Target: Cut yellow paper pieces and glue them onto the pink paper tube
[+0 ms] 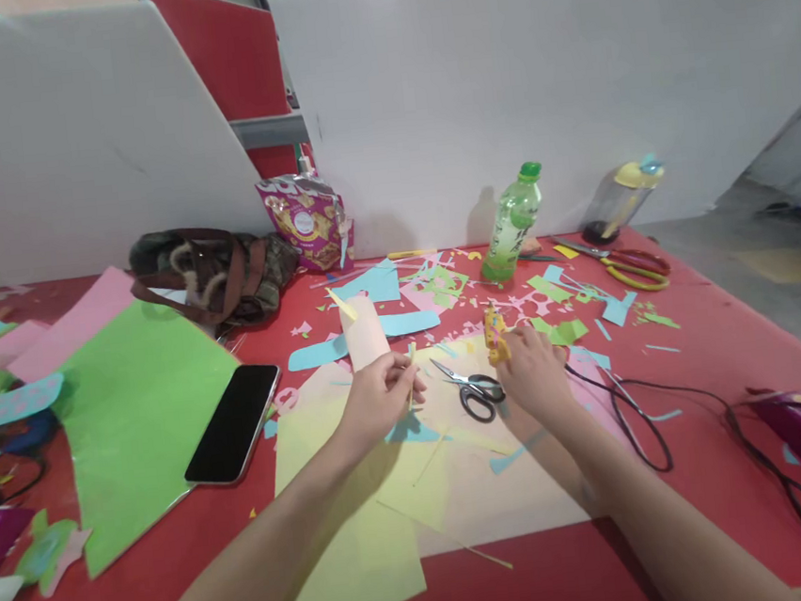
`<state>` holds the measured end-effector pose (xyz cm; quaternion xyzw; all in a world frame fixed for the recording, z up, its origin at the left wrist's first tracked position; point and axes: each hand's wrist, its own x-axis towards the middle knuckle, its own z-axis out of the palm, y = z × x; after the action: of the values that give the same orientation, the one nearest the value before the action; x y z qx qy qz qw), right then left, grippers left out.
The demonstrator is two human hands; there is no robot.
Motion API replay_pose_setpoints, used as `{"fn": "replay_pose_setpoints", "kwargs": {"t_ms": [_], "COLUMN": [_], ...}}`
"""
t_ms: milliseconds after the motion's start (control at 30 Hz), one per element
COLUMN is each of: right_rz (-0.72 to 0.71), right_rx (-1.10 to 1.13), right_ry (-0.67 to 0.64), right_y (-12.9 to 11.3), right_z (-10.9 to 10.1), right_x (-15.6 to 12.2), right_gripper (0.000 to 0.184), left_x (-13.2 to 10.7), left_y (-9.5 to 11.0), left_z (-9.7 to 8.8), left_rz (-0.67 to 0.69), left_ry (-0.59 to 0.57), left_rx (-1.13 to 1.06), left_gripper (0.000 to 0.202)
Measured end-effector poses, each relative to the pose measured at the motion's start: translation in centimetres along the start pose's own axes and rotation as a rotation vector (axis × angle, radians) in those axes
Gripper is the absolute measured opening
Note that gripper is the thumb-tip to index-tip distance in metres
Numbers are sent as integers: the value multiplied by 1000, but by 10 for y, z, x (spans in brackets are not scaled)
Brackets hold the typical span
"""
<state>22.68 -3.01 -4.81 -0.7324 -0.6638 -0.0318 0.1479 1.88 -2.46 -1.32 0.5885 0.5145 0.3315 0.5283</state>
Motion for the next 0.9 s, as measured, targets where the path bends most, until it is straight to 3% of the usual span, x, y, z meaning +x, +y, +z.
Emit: {"fn": "replay_pose_setpoints", "kwargs": {"t_ms": [167, 300, 400, 500, 567, 667, 800, 900], "right_rz": [98, 71, 42, 84, 205, 385, 409, 430], "right_rx": [-223, -181, -54, 242, 533, 923, 1557, 1814], "right_ry": [-101, -154, -101, 6, -6, -183, -508, -757], "right_y": [21, 31, 37, 37, 32, 21, 4, -3], "right_z": [1, 8, 13, 13, 8, -2, -8, -3], "right_x": [2, 5, 7, 9, 9, 7, 0, -5], "right_gripper": [34, 39, 43, 39, 27, 11, 19, 21], "left_x": [2, 4, 5, 6, 8, 9, 9, 9], "left_y": [0, 1, -1, -5, -8, -8, 0, 5], "left_z": [-5, -10, -12, -15, -16, -18, -21, -23], "left_rz": [-5, 50, 59, 33, 22, 1, -49, -37], "left_ry": [-20, 18, 46, 53, 44, 16, -7, 48], "left_rx": [54, 212, 266, 234, 183, 111, 60, 115], "left_gripper": [20, 20, 22, 22, 20, 19, 20, 21]}}
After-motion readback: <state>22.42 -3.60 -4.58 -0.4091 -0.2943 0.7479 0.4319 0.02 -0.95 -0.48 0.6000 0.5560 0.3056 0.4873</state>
